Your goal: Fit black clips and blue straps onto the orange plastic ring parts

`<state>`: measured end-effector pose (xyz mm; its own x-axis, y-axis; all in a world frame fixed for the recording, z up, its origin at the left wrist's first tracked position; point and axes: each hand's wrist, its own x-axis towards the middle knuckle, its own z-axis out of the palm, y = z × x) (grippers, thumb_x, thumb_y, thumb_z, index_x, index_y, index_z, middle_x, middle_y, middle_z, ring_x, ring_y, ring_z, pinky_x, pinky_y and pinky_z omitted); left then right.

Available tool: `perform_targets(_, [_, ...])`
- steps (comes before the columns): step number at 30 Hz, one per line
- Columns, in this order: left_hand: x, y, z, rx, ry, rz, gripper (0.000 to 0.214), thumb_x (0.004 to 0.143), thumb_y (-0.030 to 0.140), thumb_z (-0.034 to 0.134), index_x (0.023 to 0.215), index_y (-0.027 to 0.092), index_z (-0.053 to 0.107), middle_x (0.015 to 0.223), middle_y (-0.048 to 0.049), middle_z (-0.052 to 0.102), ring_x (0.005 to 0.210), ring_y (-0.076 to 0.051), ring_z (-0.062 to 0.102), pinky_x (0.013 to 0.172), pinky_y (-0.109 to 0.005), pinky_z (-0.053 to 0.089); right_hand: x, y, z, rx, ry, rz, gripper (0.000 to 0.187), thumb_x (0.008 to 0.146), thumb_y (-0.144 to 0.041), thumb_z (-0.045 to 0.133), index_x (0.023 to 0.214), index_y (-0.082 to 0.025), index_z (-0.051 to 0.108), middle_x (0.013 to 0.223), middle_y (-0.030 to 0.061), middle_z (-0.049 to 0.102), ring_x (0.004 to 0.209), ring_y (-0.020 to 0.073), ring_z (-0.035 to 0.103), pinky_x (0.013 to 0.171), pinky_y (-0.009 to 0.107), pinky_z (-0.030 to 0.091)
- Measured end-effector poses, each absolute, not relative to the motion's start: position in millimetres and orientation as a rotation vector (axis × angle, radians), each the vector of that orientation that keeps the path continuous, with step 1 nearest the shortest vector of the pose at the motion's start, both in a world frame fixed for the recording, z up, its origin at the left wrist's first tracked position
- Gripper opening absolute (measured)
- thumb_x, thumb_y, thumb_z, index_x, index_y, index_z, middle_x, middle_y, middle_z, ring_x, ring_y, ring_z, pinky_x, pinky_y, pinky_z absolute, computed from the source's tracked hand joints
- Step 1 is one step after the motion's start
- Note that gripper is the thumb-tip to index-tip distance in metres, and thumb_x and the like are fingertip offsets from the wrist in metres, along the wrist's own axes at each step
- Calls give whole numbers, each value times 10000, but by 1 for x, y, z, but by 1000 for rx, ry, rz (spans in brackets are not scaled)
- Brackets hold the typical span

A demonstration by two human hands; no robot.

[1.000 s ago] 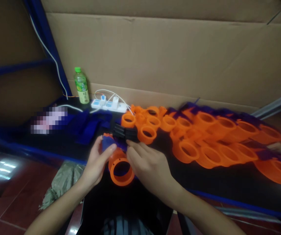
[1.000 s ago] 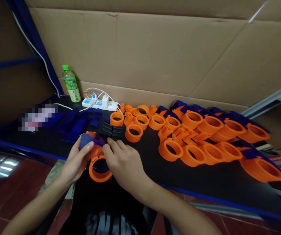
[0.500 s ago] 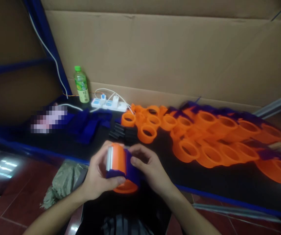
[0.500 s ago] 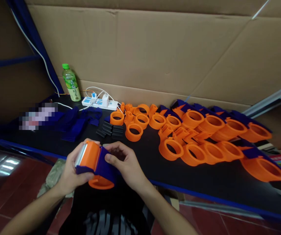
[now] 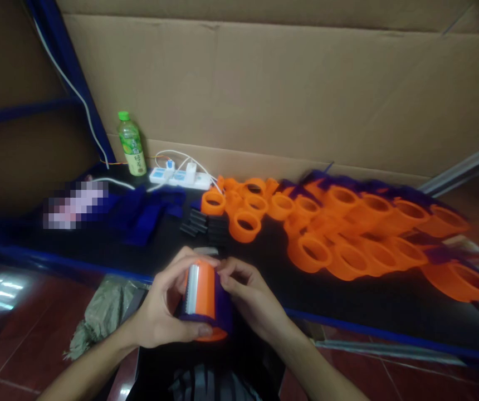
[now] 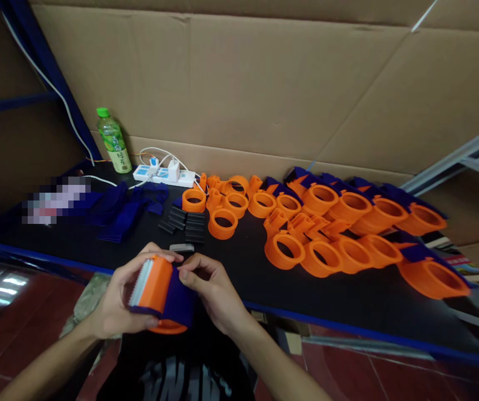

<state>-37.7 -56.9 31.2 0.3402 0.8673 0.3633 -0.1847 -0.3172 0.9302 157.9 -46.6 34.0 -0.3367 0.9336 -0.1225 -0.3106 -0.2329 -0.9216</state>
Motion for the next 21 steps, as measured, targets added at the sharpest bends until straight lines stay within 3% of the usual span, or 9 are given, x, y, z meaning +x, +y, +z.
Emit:
perform_targets(3, [-35, -58, 34, 1494, 693, 1221, 668, 629, 323, 899, 1254, 238, 680, 1276, -143, 598, 1220, -382, 553, 1019, -475, 468, 161, -46, 32, -933, -1180, 1626, 317, 792, -409, 797, 725, -175, 595, 762, 2, 582, 714, 129, 535, 651, 233, 450])
perform_targets(6, [-29, -61, 30, 1340, 710, 1233, 644, 646, 305, 896, 1248, 225, 683, 1326, -147, 624, 1222, -379, 590, 1020, -458, 485, 165, -50, 34, -1039, -1441, 1293, 257, 904, -417, 676, 788, -190, 648, 856, 37, 634, 843, 175, 607, 796, 304, 518])
perform_targets(9, [-21, -61, 24, 1078, 769, 1319, 599, 751, 307, 834, 1308, 237, 622, 1282, -137, 679, 1153, -336, 661, 986, -437, 524, 168, -67, 38, -1117, -1759, 789, 242, 987, -357, 550, 1139, -250, 704, 1132, 86, 644, 1088, 225, 608, 983, 386, 501])
perform_targets(11, [-16, -60, 20, 934, 816, 1439, 560, 795, 318, 804, 1310, 251, 596, 1286, -122, 683, 1158, -314, 669, 997, -436, 528, 165, -82, 37, -1112, -1954, 522, 544, 944, -430, 608, 1450, -251, 514, 1306, 134, 569, 1202, 276, 560, 1017, 441, 502])
perform_targets(13, [-10, -59, 18, 821, 825, 1523, 507, 831, 342, 773, 1294, 264, 579, 1299, -108, 675, 1184, -302, 661, 1017, -450, 522, 160, -95, 34, -1120, -2111, 327, 900, 849, -469, 720, 1588, -201, 282, 1411, 185, 482, 1279, 337, 503, 1029, 497, 503])
perform_targets(14, [-8, -58, 17, 779, 813, 1540, 483, 849, 356, 756, 1287, 269, 573, 1311, -104, 667, 1206, -298, 650, 1029, -458, 515, 158, -98, 32, -1136, -2153, 235, 981, 824, -431, 751, 1608, -187, 213, 1436, 196, 456, 1305, 352, 480, 1040, 513, 497])
perform_targets(17, [-5, -56, 14, 743, 728, 1512, 490, 870, 387, 735, 1312, 286, 548, 1400, -103, 608, 1318, -293, 571, 1091, -468, 466, 160, -94, 37, -1167, -2193, 117, 910, 851, -239, 690, 1610, -208, 190, 1437, 177, 459, 1315, 316, 485, 1048, 475, 506])
perform_targets(21, [-8, -51, 13, 838, 655, 1437, 676, 822, 346, 787, 1423, 338, 477, 1525, -97, 498, 1427, -299, 448, 1138, -486, 415, 201, -51, 75, -1237, -2170, 36, 777, 864, -274, 675, 1559, -247, 331, 1442, 135, 487, 1333, 297, 488, 1093, 474, 467])
